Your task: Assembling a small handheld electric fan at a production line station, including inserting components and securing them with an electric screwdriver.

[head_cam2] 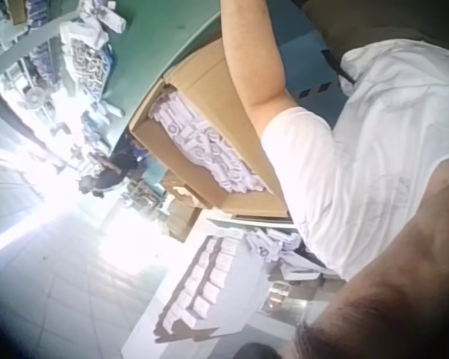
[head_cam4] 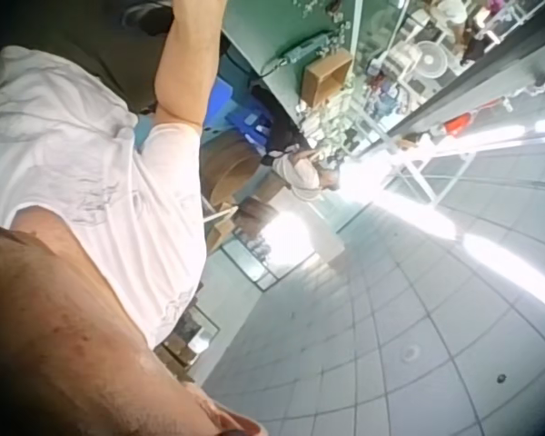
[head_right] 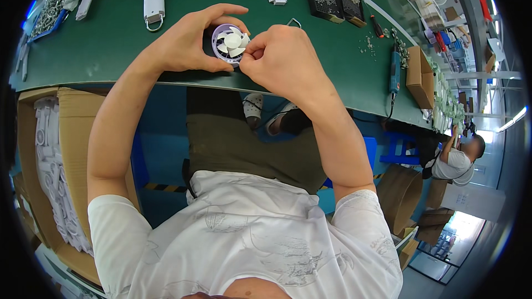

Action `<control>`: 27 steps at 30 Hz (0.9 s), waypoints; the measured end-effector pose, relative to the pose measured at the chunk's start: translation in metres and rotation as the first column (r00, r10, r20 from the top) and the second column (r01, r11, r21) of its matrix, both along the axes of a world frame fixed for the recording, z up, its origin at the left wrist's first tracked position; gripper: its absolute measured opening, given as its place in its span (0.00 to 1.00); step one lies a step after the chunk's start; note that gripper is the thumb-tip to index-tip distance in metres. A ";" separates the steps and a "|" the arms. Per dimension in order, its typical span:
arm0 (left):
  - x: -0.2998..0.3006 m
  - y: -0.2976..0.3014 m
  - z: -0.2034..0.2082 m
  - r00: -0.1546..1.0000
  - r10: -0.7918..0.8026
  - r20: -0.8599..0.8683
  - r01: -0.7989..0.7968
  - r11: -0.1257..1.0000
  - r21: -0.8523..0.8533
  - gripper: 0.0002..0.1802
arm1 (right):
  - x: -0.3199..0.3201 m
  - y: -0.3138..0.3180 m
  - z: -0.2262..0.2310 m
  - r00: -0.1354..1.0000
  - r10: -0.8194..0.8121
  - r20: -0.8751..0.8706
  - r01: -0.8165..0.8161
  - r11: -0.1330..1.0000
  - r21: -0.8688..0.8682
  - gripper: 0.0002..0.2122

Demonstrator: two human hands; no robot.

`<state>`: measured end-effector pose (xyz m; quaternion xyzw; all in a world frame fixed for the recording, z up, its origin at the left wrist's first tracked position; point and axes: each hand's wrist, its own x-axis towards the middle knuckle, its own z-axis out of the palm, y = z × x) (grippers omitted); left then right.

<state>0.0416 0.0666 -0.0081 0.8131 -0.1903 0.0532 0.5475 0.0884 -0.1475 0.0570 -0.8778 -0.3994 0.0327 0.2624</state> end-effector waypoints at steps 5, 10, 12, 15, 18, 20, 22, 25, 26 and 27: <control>0.000 0.000 -0.001 1.000 -0.003 -0.006 0.003 1.000 -0.004 0.52 | 0.004 -0.008 0.005 0.999 0.014 -0.043 -0.016 0.998 -0.055 0.08; 0.001 0.000 -0.003 1.000 0.005 -0.001 -0.005 1.000 -0.004 0.51 | 0.010 -0.035 0.012 0.997 0.064 -0.049 -0.058 0.992 0.115 0.06; 0.002 0.000 -0.003 1.000 -0.004 0.019 0.003 1.000 0.012 0.51 | 0.009 -0.039 0.011 0.995 0.100 -0.005 -0.099 0.987 0.129 0.06; 0.002 0.001 -0.004 1.000 -0.007 0.019 0.007 1.000 0.017 0.50 | 0.009 -0.039 0.005 0.984 0.160 0.080 -0.170 0.975 0.146 0.06; 0.000 0.001 -0.003 1.000 -0.007 -0.018 0.007 1.000 -0.014 0.50 | 0.007 -0.035 0.002 0.974 0.198 0.111 -0.213 0.966 0.146 0.06; 0.000 0.000 -0.003 1.000 -0.005 -0.013 0.005 1.000 -0.013 0.50 | 0.007 -0.034 0.001 0.972 0.210 0.100 -0.223 0.964 0.145 0.06; 0.000 0.000 -0.003 1.000 -0.005 -0.009 0.005 1.000 -0.014 0.50 | 0.009 -0.033 -0.001 0.942 0.280 0.185 -0.304 0.945 0.119 0.08; 0.001 0.000 -0.004 1.000 -0.018 -0.007 0.018 1.000 -0.015 0.50 | 0.011 -0.032 -0.004 0.922 0.315 0.223 -0.344 0.933 0.106 0.10; 0.002 0.000 -0.004 1.000 -0.017 -0.006 0.017 1.000 -0.016 0.50 | 0.012 -0.031 -0.003 0.923 0.314 0.223 -0.343 0.933 0.106 0.10; 0.001 0.000 -0.004 1.000 -0.015 -0.005 0.015 1.000 -0.016 0.50 | 0.013 -0.031 -0.003 0.900 0.351 0.260 -0.384 0.919 0.088 0.12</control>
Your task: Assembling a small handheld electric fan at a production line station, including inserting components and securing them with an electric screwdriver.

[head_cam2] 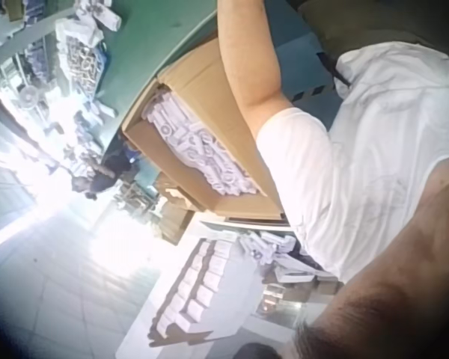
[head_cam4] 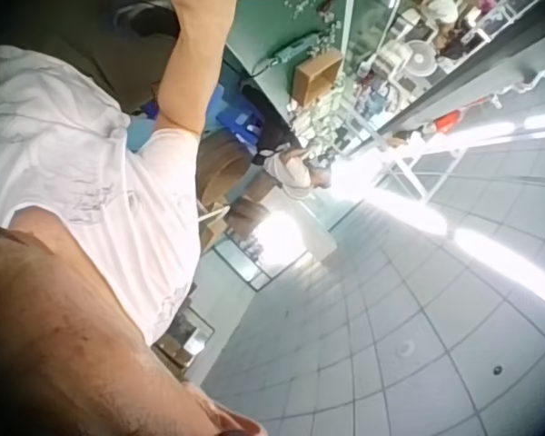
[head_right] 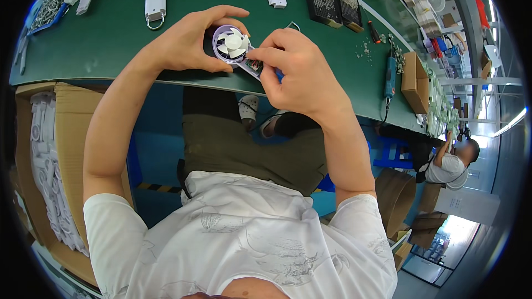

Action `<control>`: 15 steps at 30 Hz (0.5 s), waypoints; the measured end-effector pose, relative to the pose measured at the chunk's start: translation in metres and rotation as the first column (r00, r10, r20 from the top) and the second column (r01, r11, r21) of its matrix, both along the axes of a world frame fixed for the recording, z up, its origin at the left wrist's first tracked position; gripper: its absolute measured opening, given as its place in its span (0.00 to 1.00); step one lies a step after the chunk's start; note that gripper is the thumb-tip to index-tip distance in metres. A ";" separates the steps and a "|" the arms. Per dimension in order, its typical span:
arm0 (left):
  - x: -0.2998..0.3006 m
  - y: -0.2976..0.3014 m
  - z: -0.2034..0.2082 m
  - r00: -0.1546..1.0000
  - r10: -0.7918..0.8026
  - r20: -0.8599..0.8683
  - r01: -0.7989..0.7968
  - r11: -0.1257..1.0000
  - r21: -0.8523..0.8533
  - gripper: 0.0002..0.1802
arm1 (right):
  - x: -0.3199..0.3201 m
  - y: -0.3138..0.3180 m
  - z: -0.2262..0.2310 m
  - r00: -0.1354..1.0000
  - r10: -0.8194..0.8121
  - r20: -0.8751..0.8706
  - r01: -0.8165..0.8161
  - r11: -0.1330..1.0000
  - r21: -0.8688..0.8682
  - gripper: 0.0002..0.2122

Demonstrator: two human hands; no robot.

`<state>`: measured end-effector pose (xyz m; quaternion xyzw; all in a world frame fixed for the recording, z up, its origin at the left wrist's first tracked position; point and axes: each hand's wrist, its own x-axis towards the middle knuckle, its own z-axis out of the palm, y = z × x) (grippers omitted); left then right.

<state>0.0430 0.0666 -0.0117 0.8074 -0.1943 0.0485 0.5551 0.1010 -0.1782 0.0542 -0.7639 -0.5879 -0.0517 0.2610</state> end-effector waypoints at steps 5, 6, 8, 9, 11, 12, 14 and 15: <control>0.000 0.000 0.001 1.000 -0.003 -0.010 0.003 1.000 0.000 0.51 | 0.002 0.004 0.000 0.993 0.065 0.102 -0.063 0.998 -0.024 0.15; 0.000 0.000 0.001 1.000 -0.001 -0.009 0.001 1.000 0.003 0.51 | 0.003 0.005 -0.001 0.992 0.075 0.103 -0.072 0.997 -0.028 0.14; 0.000 0.001 0.001 1.000 0.000 -0.006 0.000 1.000 0.005 0.51 | 0.003 0.007 -0.002 0.991 0.084 0.106 -0.081 0.996 -0.031 0.13; 0.000 0.001 0.001 1.000 -0.001 -0.003 0.001 1.000 0.006 0.51 | 0.003 0.008 -0.002 0.989 0.089 0.116 -0.085 0.996 -0.033 0.13; 0.000 0.001 0.001 1.000 -0.002 -0.006 0.002 1.000 0.003 0.51 | 0.003 0.009 -0.002 0.987 0.093 0.128 -0.089 0.995 -0.035 0.13; 0.000 0.001 0.001 1.000 -0.003 -0.010 0.003 1.000 0.000 0.51 | 0.002 0.010 -0.002 0.988 0.085 0.131 -0.079 0.996 -0.050 0.12; 0.000 0.000 0.001 1.000 -0.002 -0.013 0.002 1.000 0.005 0.51 | 0.002 0.010 -0.002 0.988 0.075 0.136 -0.067 0.996 -0.064 0.10; 0.000 0.001 0.002 1.000 0.003 -0.016 -0.002 1.000 0.010 0.51 | 0.002 0.010 -0.001 0.987 0.082 0.138 -0.073 0.995 -0.070 0.10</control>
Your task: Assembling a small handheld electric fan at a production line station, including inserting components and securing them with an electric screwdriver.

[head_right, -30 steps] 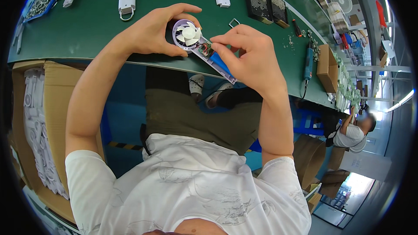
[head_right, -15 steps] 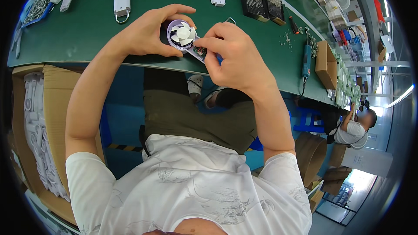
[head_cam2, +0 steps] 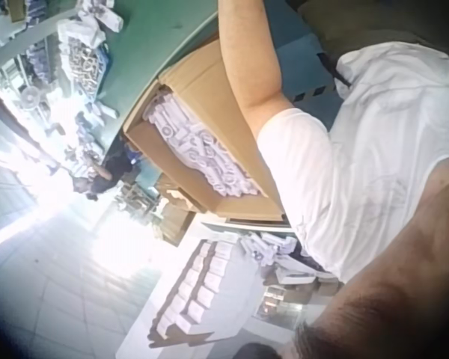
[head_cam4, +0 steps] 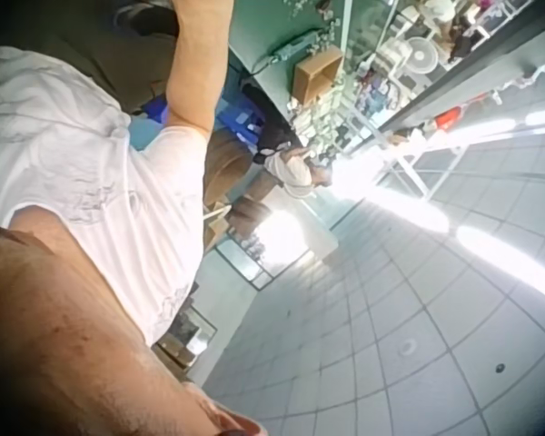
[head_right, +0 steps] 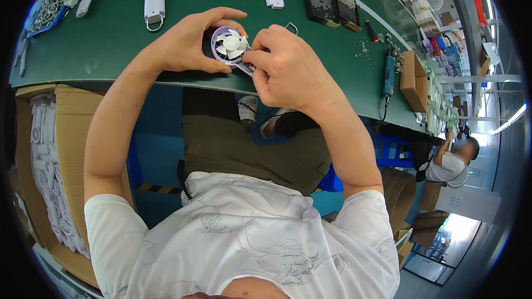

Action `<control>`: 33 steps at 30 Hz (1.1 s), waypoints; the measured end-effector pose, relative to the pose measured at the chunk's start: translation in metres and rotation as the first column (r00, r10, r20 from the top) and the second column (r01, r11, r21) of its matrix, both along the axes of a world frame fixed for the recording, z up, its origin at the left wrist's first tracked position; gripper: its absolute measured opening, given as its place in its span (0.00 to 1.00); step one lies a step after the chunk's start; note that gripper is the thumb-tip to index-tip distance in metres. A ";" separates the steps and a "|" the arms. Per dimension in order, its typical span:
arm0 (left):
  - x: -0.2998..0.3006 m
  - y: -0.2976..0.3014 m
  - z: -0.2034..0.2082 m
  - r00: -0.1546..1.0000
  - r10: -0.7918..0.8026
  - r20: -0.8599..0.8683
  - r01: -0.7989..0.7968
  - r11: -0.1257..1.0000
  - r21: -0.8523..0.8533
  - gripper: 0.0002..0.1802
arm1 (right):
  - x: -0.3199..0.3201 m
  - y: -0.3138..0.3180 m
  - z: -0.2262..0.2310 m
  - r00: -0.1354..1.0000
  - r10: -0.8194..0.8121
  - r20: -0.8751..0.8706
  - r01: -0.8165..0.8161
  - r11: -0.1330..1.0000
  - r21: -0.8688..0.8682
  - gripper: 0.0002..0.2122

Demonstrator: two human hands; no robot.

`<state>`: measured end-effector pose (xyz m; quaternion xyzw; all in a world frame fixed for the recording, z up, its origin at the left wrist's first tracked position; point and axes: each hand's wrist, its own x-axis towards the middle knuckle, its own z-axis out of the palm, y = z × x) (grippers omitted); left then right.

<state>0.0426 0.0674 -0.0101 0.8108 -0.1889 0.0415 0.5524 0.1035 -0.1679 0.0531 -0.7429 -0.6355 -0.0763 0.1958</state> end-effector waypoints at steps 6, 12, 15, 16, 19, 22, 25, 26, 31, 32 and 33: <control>0.002 -0.001 -0.002 1.000 -0.012 0.021 0.012 1.000 -0.012 0.50 | 0.005 -0.011 0.007 0.998 -0.026 -0.062 0.031 0.997 0.077 0.09; -0.001 -0.001 0.001 1.000 -0.007 -0.013 0.006 1.000 -0.017 0.51 | 0.004 -0.014 -0.001 0.991 -0.067 -0.112 0.080 0.990 0.115 0.07; -0.001 -0.001 0.002 1.000 0.001 -0.009 -0.001 1.000 -0.002 0.51 | 0.004 -0.013 -0.006 0.990 -0.075 -0.120 0.090 0.989 0.120 0.06; -0.001 -0.001 0.002 1.000 0.001 -0.009 -0.001 1.000 -0.001 0.51 | 0.005 -0.012 -0.007 0.988 -0.084 -0.129 0.099 0.988 0.118 0.06; 0.000 -0.001 0.004 1.000 0.001 -0.004 -0.001 1.000 0.011 0.51 | 0.005 -0.010 -0.009 0.983 -0.077 -0.164 0.098 0.987 0.124 0.06; 0.000 -0.001 0.005 0.999 -0.003 -0.032 0.002 1.000 -0.015 0.51 | 0.004 -0.007 -0.011 0.977 -0.098 -0.189 0.121 0.986 0.116 0.05; -0.001 -0.001 0.006 1.000 0.006 -0.021 -0.006 1.000 0.002 0.51 | 0.002 -0.005 -0.011 0.973 -0.113 -0.201 0.134 0.986 0.096 0.04; -0.001 -0.001 0.006 1.000 0.012 -0.017 -0.012 1.000 0.010 0.50 | 0.002 -0.005 -0.011 0.973 -0.116 -0.201 0.137 0.986 0.098 0.04; 0.000 -0.001 0.003 1.000 0.006 -0.014 -0.007 1.000 -0.006 0.51 | -0.004 -0.006 -0.001 0.885 -0.292 -0.362 0.321 0.947 0.022 0.04; 0.000 -0.001 0.005 1.000 0.009 -0.013 -0.009 1.000 0.003 0.51 | -0.004 -0.005 -0.001 0.885 -0.292 -0.362 0.322 0.947 0.022 0.04; 0.000 -0.001 0.005 1.000 0.011 -0.012 -0.010 1.000 0.011 0.51 | -0.003 -0.005 -0.001 0.875 -0.310 -0.373 0.332 0.943 -0.005 0.05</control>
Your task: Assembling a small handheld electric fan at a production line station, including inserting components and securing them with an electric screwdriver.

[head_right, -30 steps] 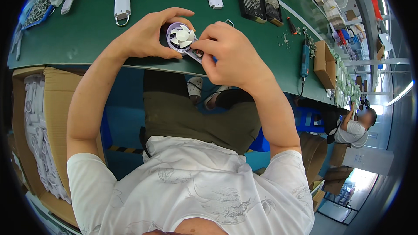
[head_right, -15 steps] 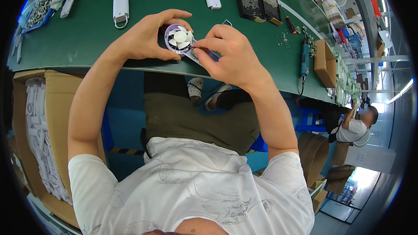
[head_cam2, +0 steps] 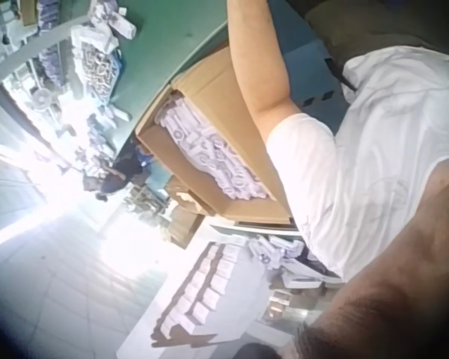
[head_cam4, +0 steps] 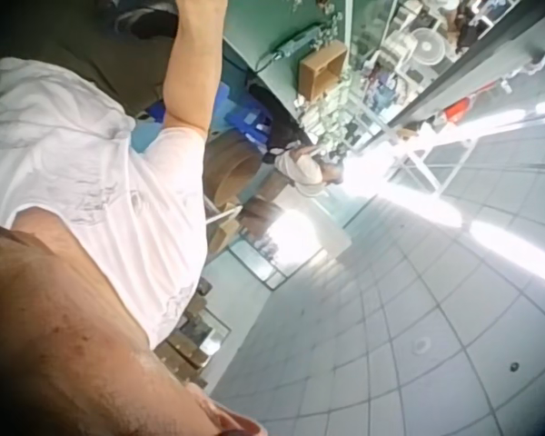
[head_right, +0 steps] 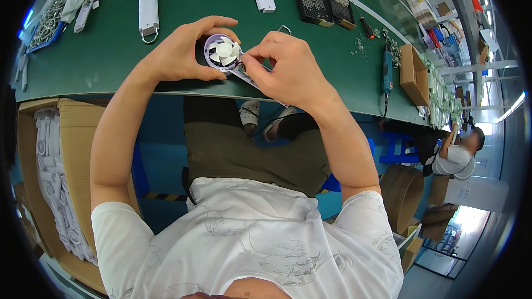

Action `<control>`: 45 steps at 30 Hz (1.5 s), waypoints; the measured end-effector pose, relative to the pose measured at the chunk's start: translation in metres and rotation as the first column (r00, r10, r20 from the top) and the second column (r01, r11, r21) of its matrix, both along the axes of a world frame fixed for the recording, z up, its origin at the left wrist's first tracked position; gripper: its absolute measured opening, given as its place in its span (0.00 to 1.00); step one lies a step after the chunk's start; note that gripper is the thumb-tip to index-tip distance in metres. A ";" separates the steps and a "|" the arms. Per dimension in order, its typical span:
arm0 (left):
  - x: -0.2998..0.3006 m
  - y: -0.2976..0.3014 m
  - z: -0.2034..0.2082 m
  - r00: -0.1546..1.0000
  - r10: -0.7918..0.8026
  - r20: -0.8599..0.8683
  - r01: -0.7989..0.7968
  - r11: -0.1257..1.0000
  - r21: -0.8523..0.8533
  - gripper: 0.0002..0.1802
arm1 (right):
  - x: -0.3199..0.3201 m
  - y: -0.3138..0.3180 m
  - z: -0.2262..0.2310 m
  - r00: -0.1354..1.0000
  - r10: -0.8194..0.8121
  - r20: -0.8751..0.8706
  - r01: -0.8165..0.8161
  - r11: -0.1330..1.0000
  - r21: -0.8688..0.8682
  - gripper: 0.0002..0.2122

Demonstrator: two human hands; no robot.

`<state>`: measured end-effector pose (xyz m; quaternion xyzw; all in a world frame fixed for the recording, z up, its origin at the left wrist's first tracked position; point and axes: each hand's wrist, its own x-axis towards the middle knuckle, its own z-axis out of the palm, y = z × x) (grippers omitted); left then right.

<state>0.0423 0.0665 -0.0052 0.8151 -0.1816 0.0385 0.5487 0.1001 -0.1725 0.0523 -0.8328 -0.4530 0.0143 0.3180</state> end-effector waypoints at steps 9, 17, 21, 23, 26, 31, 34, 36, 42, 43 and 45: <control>-0.001 -0.001 0.000 1.000 0.000 0.002 0.000 1.000 -0.018 0.50 | -0.007 0.010 0.006 0.988 -0.127 -0.092 0.116 0.987 -0.116 0.10; -0.001 -0.001 -0.001 1.000 0.001 0.011 -0.001 1.000 -0.012 0.50 | -0.004 0.010 0.006 0.959 -0.168 -0.227 0.133 0.978 -0.159 0.10; -0.001 0.000 0.000 1.000 0.005 0.005 -0.005 1.000 -0.006 0.50 | -0.003 0.010 0.007 0.971 -0.128 -0.202 0.099 0.984 -0.146 0.11; -0.001 0.000 -0.001 1.000 0.006 0.007 -0.006 1.000 -0.010 0.50 | -0.005 0.011 0.009 0.972 -0.137 -0.191 0.109 0.983 -0.149 0.11; -0.001 0.000 -0.002 1.000 0.006 0.009 -0.006 1.000 -0.011 0.50 | -0.009 0.013 0.012 0.971 -0.156 -0.181 0.124 0.977 -0.176 0.10; -0.001 -0.001 0.000 1.000 0.011 0.011 -0.011 1.000 0.011 0.50 | -0.003 0.014 0.002 0.948 -0.160 -0.276 0.123 0.981 -0.147 0.11; -0.001 0.000 0.000 1.000 0.012 0.007 -0.012 1.000 0.003 0.50 | -0.002 0.013 0.003 0.946 -0.186 -0.265 0.161 0.980 -0.115 0.12; 0.000 -0.001 0.000 1.000 0.002 0.015 -0.002 1.000 -0.001 0.50 | -0.003 0.011 0.011 0.945 -0.211 -0.251 0.175 0.972 -0.159 0.11; -0.001 -0.001 0.001 1.000 0.016 -0.008 -0.015 1.000 0.004 0.49 | -0.001 0.012 0.010 0.944 -0.215 -0.250 0.166 0.965 -0.202 0.11; -0.001 -0.001 0.001 1.000 0.015 -0.008 -0.015 1.000 0.004 0.49 | -0.001 0.012 0.009 0.947 -0.193 -0.255 0.155 0.974 -0.162 0.12; 0.000 -0.001 0.000 1.000 0.012 0.002 -0.012 1.000 -0.003 0.49 | -0.001 0.013 0.010 0.945 -0.186 -0.269 0.142 0.975 -0.173 0.12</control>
